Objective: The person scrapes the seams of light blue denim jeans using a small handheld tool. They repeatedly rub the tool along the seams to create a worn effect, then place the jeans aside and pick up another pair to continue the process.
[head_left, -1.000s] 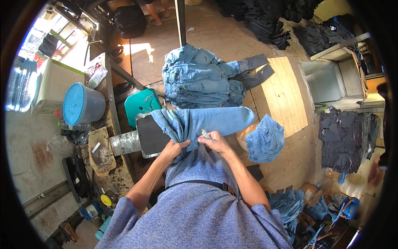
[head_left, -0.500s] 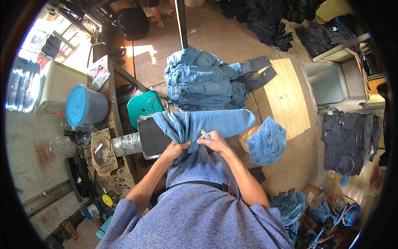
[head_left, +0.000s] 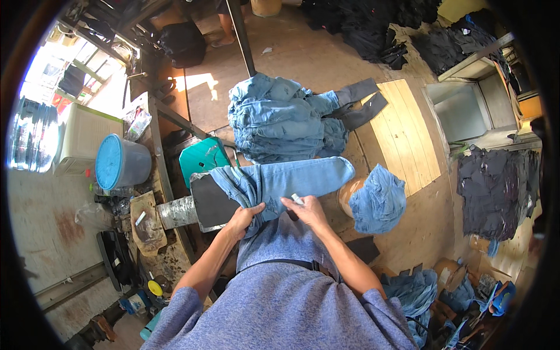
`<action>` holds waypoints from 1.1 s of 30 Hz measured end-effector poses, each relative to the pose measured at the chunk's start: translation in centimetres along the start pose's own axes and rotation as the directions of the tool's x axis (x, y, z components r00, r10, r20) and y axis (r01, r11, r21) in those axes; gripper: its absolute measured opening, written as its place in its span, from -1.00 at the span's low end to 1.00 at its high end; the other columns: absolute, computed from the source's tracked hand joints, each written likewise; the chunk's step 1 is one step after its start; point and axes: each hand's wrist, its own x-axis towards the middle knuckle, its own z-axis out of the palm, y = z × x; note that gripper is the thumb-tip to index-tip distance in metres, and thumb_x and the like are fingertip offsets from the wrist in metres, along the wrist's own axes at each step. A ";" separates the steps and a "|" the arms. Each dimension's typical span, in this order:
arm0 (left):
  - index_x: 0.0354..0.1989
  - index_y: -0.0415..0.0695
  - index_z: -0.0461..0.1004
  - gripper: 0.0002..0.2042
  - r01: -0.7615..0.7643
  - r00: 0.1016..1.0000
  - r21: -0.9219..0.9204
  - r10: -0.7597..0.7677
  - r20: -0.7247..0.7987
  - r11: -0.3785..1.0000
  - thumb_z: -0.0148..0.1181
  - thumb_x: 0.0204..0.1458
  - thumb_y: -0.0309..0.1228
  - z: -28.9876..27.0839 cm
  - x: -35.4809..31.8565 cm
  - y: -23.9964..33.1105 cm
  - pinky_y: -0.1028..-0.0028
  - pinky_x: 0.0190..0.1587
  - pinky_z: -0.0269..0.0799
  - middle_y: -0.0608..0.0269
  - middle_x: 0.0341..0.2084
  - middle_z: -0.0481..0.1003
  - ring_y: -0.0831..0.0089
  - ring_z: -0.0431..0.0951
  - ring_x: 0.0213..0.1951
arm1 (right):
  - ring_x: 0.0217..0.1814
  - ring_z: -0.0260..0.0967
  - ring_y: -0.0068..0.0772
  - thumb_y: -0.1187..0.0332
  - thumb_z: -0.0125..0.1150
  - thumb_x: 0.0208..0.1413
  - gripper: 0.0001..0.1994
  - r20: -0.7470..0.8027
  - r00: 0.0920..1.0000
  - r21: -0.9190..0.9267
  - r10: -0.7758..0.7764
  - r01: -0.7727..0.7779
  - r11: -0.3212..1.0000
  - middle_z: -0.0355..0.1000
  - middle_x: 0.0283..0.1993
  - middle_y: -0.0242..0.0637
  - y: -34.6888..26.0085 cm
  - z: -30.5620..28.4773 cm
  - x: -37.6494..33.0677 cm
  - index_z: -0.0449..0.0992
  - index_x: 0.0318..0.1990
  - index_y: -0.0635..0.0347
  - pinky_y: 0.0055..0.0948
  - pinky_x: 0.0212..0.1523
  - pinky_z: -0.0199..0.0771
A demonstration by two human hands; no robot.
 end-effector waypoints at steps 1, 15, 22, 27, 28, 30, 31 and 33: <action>0.40 -0.33 0.43 -0.43 0.024 0.999 -0.036 -0.023 0.026 0.999 0.34 0.28 -0.30 0.0 0.2 0.0 0.23 0.34 0.44 0.01 0.27 0.57 0.23 0.60 0.22 | -0.46 0.59 -0.16 -0.26 0.45 0.15 -0.36 -0.004 1.000 -0.019 -0.004 0.004 1.000 0.58 -0.55 -0.14 0.2 0.8 0.0 0.73 -0.38 0.33 -0.11 -0.31 0.52; 0.12 -0.28 0.63 -0.54 -0.092 0.996 0.202 0.093 0.004 0.975 0.46 0.03 -0.37 2.5 0.7 0.6 0.28 0.27 0.40 0.14 0.01 0.69 0.30 0.61 0.07 | -0.44 0.24 -0.64 0.20 0.29 0.39 -0.68 -0.114 0.953 0.245 -0.282 0.302 0.921 0.38 -0.54 -0.42 1.3 1.9 -1.4 0.58 -0.31 0.30 -0.35 -0.37 0.34; 0.07 -0.25 0.65 -0.58 -0.031 0.997 0.207 0.045 -0.065 0.978 0.46 0.02 -0.36 2.8 1.8 0.4 0.27 0.24 0.41 0.14 0.03 0.68 0.29 0.59 0.08 | -0.47 0.53 -0.26 0.18 0.34 0.34 -0.68 -0.119 0.947 0.117 -0.298 0.312 0.943 0.56 -0.49 -0.06 1.7 1.9 -1.1 0.62 -0.28 0.33 -0.19 -0.34 0.47; 0.11 -0.25 0.62 -0.53 -0.024 0.998 0.225 0.035 -0.044 0.974 0.48 0.00 -0.36 2.9 0.7 1.0 0.26 0.25 0.41 0.14 0.04 0.67 0.27 0.59 0.08 | -0.45 0.57 -0.12 0.16 0.34 0.32 -0.67 -0.096 0.957 0.208 -0.275 0.290 0.934 0.58 -0.47 -0.04 1.6 1.6 -1.3 0.63 -0.28 0.32 -0.15 -0.32 0.50; 0.12 -0.26 0.61 -0.52 -0.016 0.998 0.236 0.030 -0.056 0.972 0.48 -0.01 -0.37 2.9 0.6 1.2 0.26 0.25 0.41 0.14 0.05 0.66 0.26 0.59 0.08 | -0.45 0.57 -0.14 0.16 0.34 0.32 -0.67 -0.096 0.954 0.185 -0.285 0.298 0.936 0.58 -0.47 -0.04 1.6 1.6 -1.3 0.63 -0.27 0.32 -0.16 -0.32 0.50; 0.10 -0.26 0.62 -0.53 -0.028 0.997 0.247 0.043 -0.056 0.969 0.48 -0.01 -0.36 3.0 0.9 1.3 0.27 0.24 0.41 0.14 0.05 0.66 0.26 0.59 0.08 | -0.45 0.57 -0.19 0.16 0.33 0.33 -0.67 -0.091 0.958 0.138 -0.273 0.284 0.949 0.59 -0.46 -0.05 1.5 1.6 -1.3 0.63 -0.27 0.32 -0.18 -0.33 0.49; 0.09 -0.26 0.63 -0.54 -0.047 0.997 0.246 0.060 -0.047 0.968 0.47 -0.01 -0.36 3.1 1.1 1.2 0.28 0.22 0.42 0.14 0.04 0.67 0.26 0.59 0.08 | -0.47 0.54 -0.25 0.17 0.33 0.33 -0.68 -0.116 0.942 0.133 -0.315 0.329 0.935 0.58 -0.48 -0.07 1.4 1.7 -1.3 0.63 -0.27 0.32 -0.20 -0.35 0.48; 0.04 -0.25 0.65 -0.59 -0.057 0.996 0.253 0.071 -0.048 0.966 0.46 0.00 -0.36 3.3 1.4 1.1 0.29 0.19 0.43 0.14 0.01 0.68 0.26 0.59 0.08 | -0.51 0.48 -0.38 0.18 0.33 0.34 -0.68 -0.137 0.926 0.119 -0.353 0.369 0.922 0.55 -0.50 -0.11 1.4 1.7 -1.3 0.62 -0.27 0.33 -0.25 -0.39 0.44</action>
